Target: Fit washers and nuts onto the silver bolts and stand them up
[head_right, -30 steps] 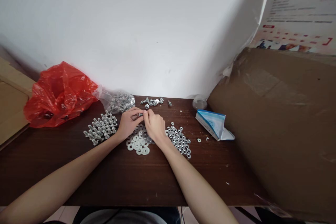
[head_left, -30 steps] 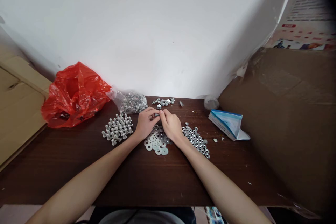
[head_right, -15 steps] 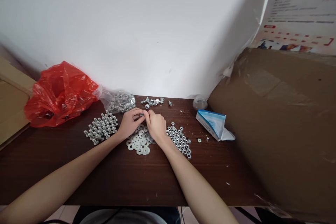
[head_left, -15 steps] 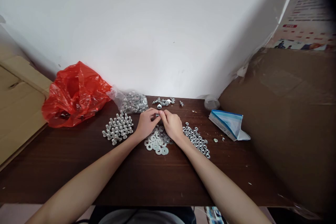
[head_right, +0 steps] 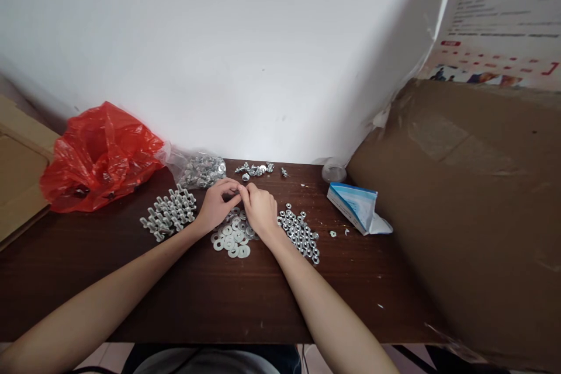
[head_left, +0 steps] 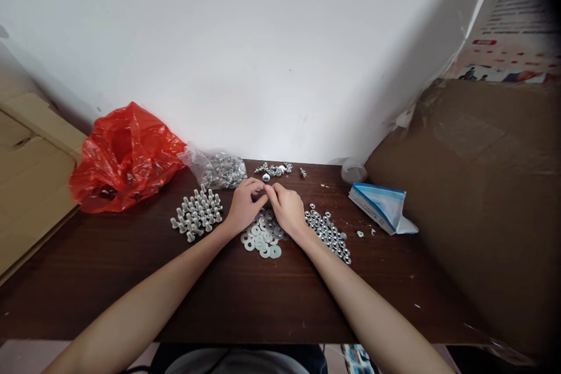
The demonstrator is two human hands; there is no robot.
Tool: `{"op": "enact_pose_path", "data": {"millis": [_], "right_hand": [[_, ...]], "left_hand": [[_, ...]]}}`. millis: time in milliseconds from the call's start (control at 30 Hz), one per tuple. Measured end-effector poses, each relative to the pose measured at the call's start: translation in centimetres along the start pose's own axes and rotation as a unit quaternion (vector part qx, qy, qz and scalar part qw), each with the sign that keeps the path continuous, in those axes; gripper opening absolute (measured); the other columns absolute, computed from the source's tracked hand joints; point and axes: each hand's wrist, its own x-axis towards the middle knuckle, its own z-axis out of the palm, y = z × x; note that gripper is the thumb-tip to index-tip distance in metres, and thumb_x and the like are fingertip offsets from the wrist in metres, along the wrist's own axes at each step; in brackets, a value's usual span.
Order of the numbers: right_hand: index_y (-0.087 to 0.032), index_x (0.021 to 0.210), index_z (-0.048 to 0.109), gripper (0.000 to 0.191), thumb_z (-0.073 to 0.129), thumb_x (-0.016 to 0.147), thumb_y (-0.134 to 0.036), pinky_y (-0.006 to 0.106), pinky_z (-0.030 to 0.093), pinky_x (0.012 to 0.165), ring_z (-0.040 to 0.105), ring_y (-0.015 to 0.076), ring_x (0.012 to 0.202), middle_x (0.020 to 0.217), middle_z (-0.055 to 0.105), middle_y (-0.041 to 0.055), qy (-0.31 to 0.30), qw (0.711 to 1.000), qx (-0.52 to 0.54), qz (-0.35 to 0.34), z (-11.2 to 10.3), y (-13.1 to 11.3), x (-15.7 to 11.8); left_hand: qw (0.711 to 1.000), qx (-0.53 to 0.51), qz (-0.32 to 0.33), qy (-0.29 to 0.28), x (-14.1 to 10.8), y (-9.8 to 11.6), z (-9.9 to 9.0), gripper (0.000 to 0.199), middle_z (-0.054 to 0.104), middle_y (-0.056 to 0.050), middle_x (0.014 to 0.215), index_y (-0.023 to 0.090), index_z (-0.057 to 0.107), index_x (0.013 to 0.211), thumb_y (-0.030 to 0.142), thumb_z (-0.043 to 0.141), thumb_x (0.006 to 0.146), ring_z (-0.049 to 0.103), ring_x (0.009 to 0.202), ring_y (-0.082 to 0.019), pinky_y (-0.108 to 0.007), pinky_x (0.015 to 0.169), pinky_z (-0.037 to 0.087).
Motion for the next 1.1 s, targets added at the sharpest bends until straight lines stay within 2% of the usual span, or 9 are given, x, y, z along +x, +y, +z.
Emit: {"op": "enact_pose_path", "data": {"millis": [100,300,400,600,733,867,967,1100], "right_hand": [[-0.021,0.077,0.055,0.040,0.032,0.097,-0.046,0.025,0.024,0.056,0.058,0.0184,0.067,0.073,0.066,0.0041,0.006,1.000,0.019,-0.008,0.1,0.1,0.0],[-0.020,0.069,0.054,0.040,0.037,0.096,-0.044,0.025,0.031,0.060,0.054,0.0160,0.065,0.071,0.061,0.0028,0.034,0.995,0.085,-0.048,0.7,0.8,0.4],[-0.019,0.069,0.056,0.038,0.040,0.096,-0.039,0.026,0.034,0.064,0.054,0.0164,0.068,0.072,0.058,0.0032,0.049,0.991,0.101,-0.066,1.1,1.0,0.5],[-0.017,0.082,0.064,0.031,0.040,0.096,-0.032,0.029,0.039,0.069,0.055,0.0184,0.074,0.076,0.056,0.0043,0.043,0.985,0.140,-0.090,1.4,0.9,0.5],[-0.018,0.087,0.063,0.027,0.039,0.095,-0.027,0.031,0.042,0.074,0.056,0.0194,0.079,0.082,0.057,0.0053,0.058,0.979,0.173,-0.093,1.4,0.8,0.5],[-0.018,0.093,0.061,0.021,0.040,0.091,-0.021,0.033,0.044,0.080,0.057,0.0202,0.088,0.093,0.059,0.0076,0.094,0.966,0.228,-0.082,1.3,0.8,0.6],[-0.018,0.092,0.060,0.019,0.042,0.087,-0.016,0.033,0.045,0.080,0.057,0.0205,0.090,0.096,0.060,0.0082,0.114,0.956,0.254,-0.088,1.2,0.8,0.6],[-0.018,0.085,0.061,0.021,0.040,0.085,-0.012,0.031,0.045,0.077,0.059,0.0191,0.084,0.088,0.063,0.0064,0.102,0.953,0.267,-0.096,1.1,0.7,0.7]], "left_hand": [[1.000,0.009,-0.003,0.003,0.0,0.1,0.0,0.006,0.061,-0.004,0.085,0.016,0.064,0.078,0.015,0.058,0.079,0.056,0.080,-0.015,-0.025,0.067,0.047],[1.000,0.022,-0.017,-0.005,0.0,-0.2,0.1,0.008,0.054,0.001,0.069,0.015,0.064,0.072,0.015,0.059,0.078,0.046,0.059,-0.009,-0.023,0.056,0.040],[0.999,0.032,-0.021,-0.006,0.0,-0.3,0.1,0.008,0.055,0.001,0.069,0.016,0.066,0.076,0.013,0.059,0.078,0.047,0.060,-0.009,-0.023,0.058,0.040],[0.997,0.045,-0.055,0.013,0.1,-0.6,0.0,0.009,0.059,0.000,0.072,0.015,0.067,0.079,0.011,0.059,0.077,0.051,0.063,-0.010,-0.024,0.063,0.042],[0.997,0.024,-0.065,0.022,0.1,-1.1,0.2,0.009,0.063,-0.003,0.081,0.015,0.065,0.083,0.012,0.057,0.079,0.058,0.072,-0.013,-0.027,0.070,0.047],[0.997,0.010,-0.073,0.018,0.0,-1.3,0.3,0.008,0.066,-0.004,0.081,0.015,0.063,0.082,0.012,0.057,0.078,0.062,0.074,-0.015,-0.030,0.074,0.050],[0.997,0.014,-0.078,0.007,0.0,-1.2,0.3,0.006,0.067,-0.004,0.080,0.015,0.063,0.080,0.012,0.058,0.077,0.063,0.074,-0.016,-0.031,0.074,0.051],[0.996,0.019,-0.091,-0.002,0.0,-1.1,0.4,0.007,0.068,-0.005,0.080,0.015,0.063,0.080,0.011,0.058,0.077,0.064,0.074,-0.016,-0.032,0.075,0.052]]}}
